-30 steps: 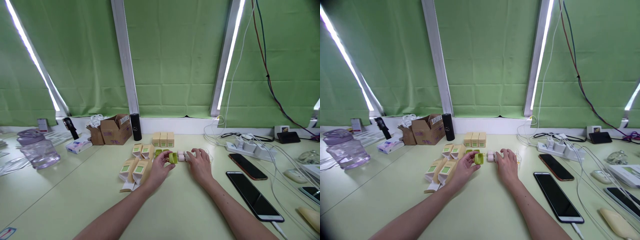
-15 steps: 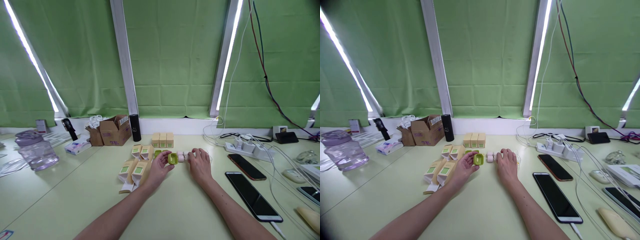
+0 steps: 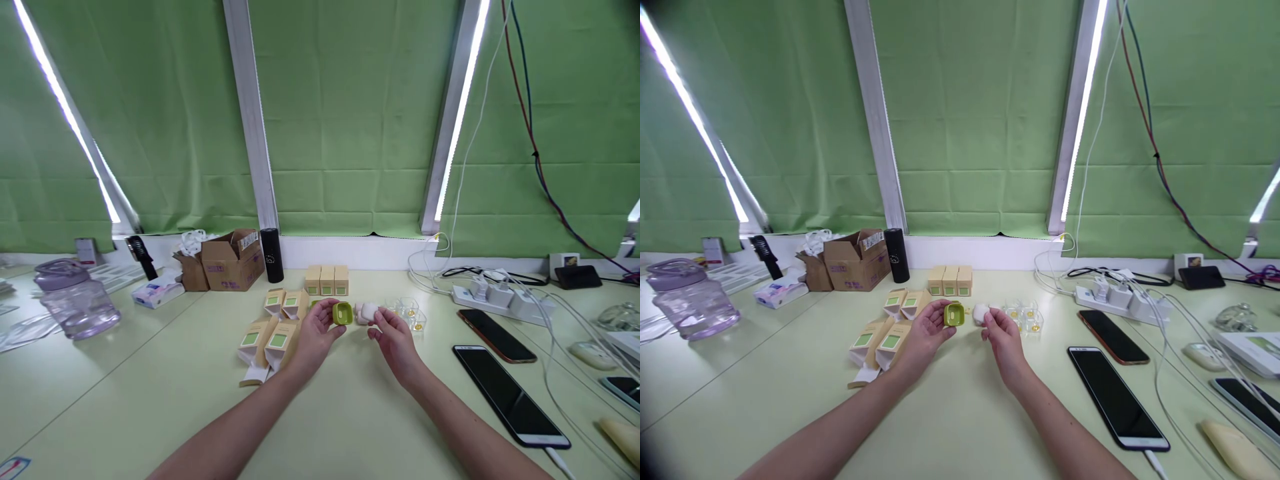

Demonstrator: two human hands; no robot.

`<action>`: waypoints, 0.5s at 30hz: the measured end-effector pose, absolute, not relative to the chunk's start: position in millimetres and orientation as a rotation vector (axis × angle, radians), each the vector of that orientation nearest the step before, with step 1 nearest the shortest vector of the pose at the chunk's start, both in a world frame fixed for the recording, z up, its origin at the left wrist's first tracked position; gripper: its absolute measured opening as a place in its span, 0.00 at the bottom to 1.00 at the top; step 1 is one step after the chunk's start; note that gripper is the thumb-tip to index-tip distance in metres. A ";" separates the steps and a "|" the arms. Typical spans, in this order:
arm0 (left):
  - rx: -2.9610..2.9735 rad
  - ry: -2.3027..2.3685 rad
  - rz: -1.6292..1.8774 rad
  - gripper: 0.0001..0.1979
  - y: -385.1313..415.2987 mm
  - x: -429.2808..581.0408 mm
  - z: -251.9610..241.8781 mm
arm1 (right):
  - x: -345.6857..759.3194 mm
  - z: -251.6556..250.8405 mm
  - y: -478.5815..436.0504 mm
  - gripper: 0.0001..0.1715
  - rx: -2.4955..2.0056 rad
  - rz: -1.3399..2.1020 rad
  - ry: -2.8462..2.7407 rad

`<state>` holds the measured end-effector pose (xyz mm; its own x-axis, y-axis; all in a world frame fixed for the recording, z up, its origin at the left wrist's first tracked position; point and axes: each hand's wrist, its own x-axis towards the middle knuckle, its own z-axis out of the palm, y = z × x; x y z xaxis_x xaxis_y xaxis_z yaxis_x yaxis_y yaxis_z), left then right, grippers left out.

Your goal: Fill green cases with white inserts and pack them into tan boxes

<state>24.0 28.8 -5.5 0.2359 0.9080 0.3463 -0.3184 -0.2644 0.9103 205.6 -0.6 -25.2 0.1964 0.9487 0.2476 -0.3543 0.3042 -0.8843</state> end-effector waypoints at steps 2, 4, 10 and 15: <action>1.340 0.617 1.323 0.27 29.2 23.8 -5.8 | 200.9 -20.0 -5.6 0.23 -0.723 1.150 -0.887; 1.345 0.609 1.321 0.27 29.4 23.8 -6.0 | 198.9 -16.3 -8.7 0.23 -0.693 1.188 -0.868; 1.364 0.595 1.307 0.26 28.0 23.6 -4.7 | 199.4 -14.2 -10.8 0.25 -0.673 1.169 -0.883; 1.384 0.617 1.289 0.26 26.6 23.0 -3.7 | 199.1 -16.3 -12.5 0.26 -0.697 1.102 -0.963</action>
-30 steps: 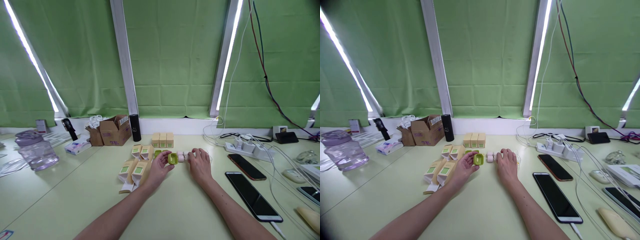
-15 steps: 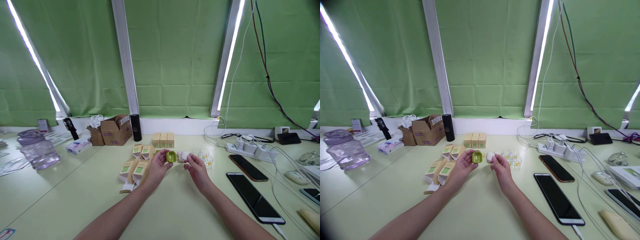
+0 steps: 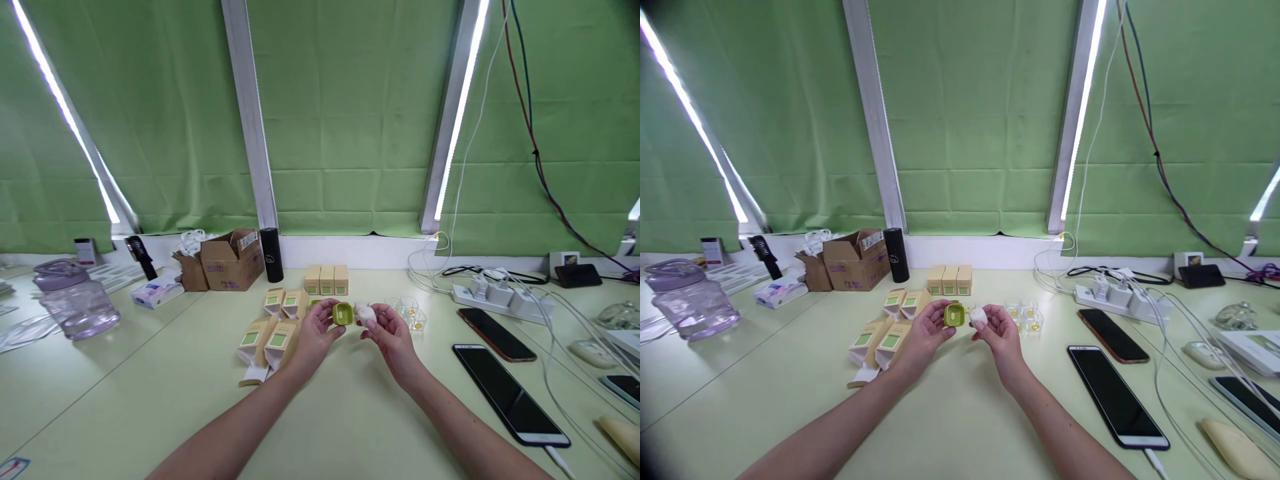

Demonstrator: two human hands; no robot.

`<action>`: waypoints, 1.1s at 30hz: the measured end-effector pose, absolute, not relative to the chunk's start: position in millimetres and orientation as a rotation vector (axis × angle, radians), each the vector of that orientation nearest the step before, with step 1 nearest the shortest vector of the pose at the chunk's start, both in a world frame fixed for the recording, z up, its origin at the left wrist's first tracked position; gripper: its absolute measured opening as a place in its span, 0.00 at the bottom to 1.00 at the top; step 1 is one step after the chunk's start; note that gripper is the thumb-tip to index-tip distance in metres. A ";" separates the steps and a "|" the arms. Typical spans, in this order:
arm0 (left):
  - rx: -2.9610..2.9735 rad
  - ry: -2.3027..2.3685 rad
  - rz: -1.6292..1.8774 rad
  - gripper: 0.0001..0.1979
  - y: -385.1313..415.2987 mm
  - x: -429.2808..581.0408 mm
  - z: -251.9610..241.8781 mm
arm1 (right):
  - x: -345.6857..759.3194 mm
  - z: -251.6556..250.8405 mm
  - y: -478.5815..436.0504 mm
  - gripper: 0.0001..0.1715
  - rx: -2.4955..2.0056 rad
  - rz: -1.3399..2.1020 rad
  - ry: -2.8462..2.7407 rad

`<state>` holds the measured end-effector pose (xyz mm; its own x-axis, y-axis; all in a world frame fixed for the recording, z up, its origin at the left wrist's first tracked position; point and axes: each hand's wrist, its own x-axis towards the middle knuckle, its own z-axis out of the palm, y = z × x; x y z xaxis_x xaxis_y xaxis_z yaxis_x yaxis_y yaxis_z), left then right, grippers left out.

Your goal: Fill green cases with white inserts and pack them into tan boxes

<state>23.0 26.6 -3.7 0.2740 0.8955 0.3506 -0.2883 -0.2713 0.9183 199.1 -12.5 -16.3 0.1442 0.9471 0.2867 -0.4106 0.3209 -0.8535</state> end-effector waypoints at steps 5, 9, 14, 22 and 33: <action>1.400 0.628 1.309 0.25 29.2 22.6 -7.0 | 198.5 -18.6 -12.6 0.27 -0.716 1.089 -0.990; 1.417 0.676 1.314 0.25 32.1 22.4 -10.4 | 199.5 -20.8 -8.4 0.28 -0.789 1.074 -0.960; 1.465 0.745 1.320 0.25 35.7 21.8 -14.9 | 202.1 -25.0 -1.9 0.29 -0.932 1.095 -0.920; 1.535 0.818 1.354 0.24 37.1 21.2 -17.3 | 201.8 -20.9 -2.3 0.30 -0.837 1.111 -0.940; 1.765 0.927 1.338 0.23 23.7 21.4 -12.2 | 199.3 -23.1 -3.0 0.27 -0.918 0.936 -1.119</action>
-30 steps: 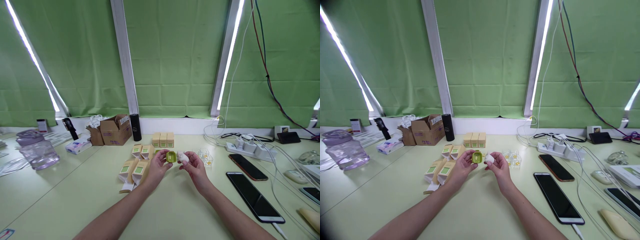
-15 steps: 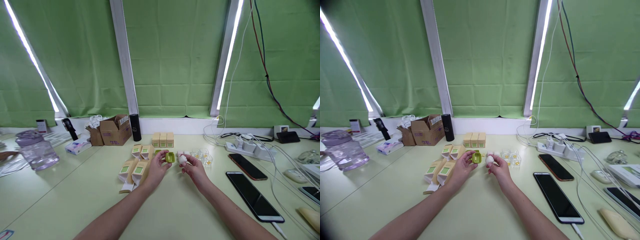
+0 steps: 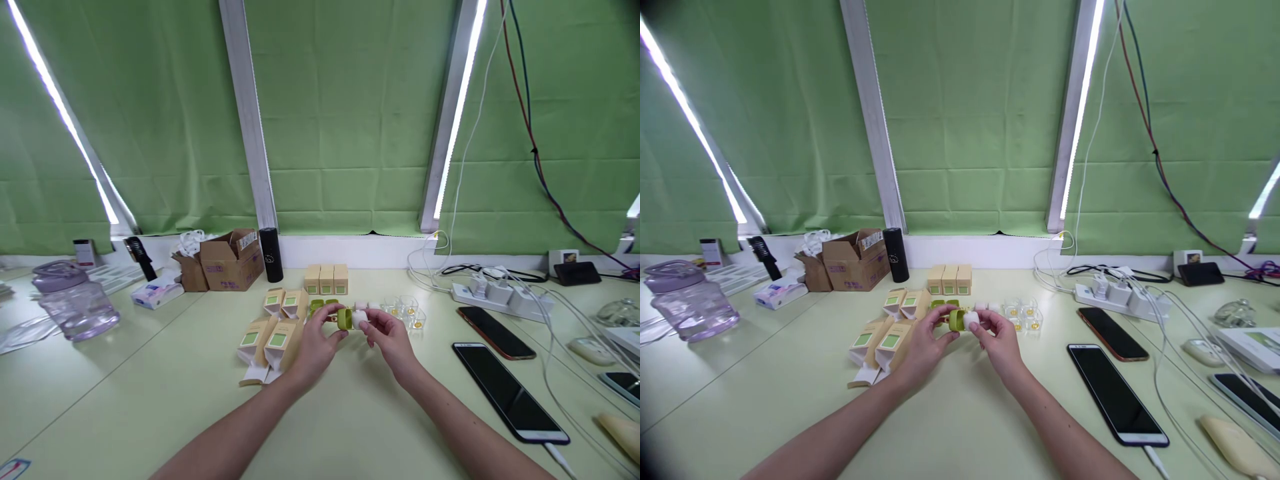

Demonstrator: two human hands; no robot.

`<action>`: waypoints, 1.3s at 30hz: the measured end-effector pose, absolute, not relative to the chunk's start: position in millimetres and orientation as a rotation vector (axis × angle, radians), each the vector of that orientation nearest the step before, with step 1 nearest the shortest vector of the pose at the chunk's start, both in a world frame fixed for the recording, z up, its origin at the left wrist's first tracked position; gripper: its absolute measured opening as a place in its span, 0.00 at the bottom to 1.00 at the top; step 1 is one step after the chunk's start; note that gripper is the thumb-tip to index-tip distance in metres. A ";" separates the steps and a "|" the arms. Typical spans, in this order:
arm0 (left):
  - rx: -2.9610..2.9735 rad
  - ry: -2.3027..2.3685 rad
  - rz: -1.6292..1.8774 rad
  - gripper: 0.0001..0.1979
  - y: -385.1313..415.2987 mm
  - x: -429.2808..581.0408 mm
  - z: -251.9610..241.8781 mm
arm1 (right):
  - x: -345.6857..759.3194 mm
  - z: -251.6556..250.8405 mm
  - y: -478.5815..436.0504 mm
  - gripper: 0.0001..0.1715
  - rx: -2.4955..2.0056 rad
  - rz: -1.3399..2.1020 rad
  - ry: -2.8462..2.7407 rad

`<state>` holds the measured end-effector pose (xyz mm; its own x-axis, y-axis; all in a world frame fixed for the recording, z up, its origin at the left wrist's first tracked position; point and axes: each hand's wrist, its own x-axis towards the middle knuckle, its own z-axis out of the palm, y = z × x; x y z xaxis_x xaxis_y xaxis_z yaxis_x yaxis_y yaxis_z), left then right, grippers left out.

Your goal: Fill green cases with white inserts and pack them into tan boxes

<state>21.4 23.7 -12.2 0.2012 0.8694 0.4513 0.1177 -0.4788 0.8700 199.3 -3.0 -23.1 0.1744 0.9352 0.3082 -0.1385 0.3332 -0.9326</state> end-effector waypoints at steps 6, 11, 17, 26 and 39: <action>1.835 0.973 1.331 0.24 23.4 20.7 -12.8 | 199.0 -26.4 -2.0 0.27 -0.952 0.925 -1.122; 1.883 0.959 1.327 0.25 22.1 20.4 -11.2 | 199.7 -24.8 -3.1 0.27 -0.949 0.948 -1.152; 1.922 0.967 1.312 0.25 20.4 20.6 -9.1 | 200.1 -23.7 -3.6 0.29 -0.961 0.970 -1.163; 1.926 0.942 1.283 0.24 20.8 21.0 -6.8 | 198.1 -22.5 -4.4 0.33 -0.970 0.998 -1.141; 1.796 0.900 1.278 0.22 21.8 24.2 -14.5 | 194.9 -28.9 -1.8 0.33 -1.046 0.944 -1.176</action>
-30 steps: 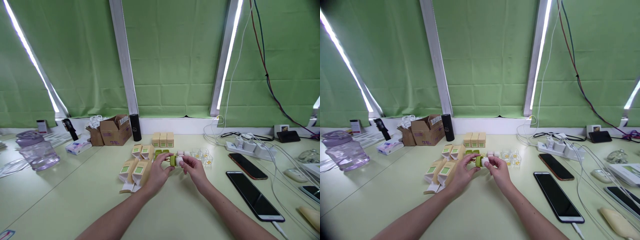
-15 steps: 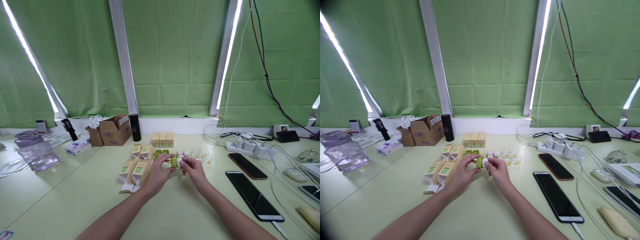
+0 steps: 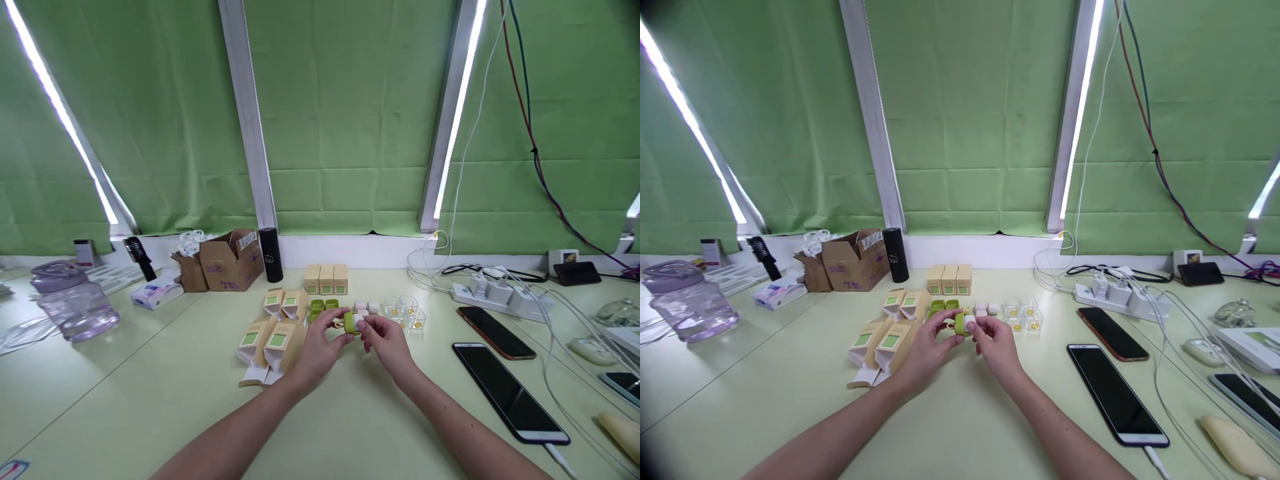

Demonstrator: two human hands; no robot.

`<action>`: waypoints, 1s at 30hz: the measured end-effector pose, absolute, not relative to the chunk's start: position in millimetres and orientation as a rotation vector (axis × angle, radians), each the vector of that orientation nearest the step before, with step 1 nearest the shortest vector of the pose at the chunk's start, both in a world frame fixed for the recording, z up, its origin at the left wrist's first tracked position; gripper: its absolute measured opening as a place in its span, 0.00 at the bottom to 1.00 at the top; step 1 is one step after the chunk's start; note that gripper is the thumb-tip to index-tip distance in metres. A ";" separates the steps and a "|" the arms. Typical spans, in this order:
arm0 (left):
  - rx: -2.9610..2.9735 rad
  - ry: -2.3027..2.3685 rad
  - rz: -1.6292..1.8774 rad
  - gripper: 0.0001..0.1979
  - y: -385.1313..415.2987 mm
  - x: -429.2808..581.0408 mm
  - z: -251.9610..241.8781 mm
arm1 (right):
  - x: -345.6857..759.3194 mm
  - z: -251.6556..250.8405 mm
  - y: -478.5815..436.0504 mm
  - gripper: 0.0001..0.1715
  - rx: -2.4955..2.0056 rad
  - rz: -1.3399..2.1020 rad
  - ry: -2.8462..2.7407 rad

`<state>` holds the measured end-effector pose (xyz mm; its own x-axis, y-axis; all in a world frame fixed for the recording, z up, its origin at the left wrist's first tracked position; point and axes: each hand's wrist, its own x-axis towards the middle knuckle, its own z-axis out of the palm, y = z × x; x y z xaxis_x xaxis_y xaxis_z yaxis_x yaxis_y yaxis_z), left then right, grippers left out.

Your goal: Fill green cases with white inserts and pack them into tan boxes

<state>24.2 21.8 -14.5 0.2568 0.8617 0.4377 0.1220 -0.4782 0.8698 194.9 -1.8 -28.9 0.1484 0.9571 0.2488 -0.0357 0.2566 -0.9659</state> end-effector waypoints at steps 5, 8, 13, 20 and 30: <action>1.569 0.712 1.166 0.26 20.0 24.6 -8.7 | 196.9 -28.1 -5.9 0.29 -1.103 0.766 -1.320; 1.390 0.617 1.107 0.30 21.3 23.4 -7.0 | 198.8 -24.9 -11.8 0.23 -1.112 0.587 -1.419; 1.221 0.476 1.022 0.25 22.9 22.2 -5.6 | 200.1 -22.2 -21.1 0.23 -1.019 0.143 -1.652; 1.205 0.416 0.917 0.21 16.5 23.7 -3.6 | 201.8 -28.1 -17.5 0.21 -0.936 -0.056 -1.824; 1.288 0.567 0.975 0.33 10.6 30.3 -4.4 | 203.8 -36.9 -12.2 0.22 -0.975 -0.229 -1.860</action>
<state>30.3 10.6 -4.4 0.5047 0.8482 0.1608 -0.2795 -0.0157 0.9600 203.8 -12.2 -36.9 -0.1928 0.5231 0.8302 0.7090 0.6591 -0.2506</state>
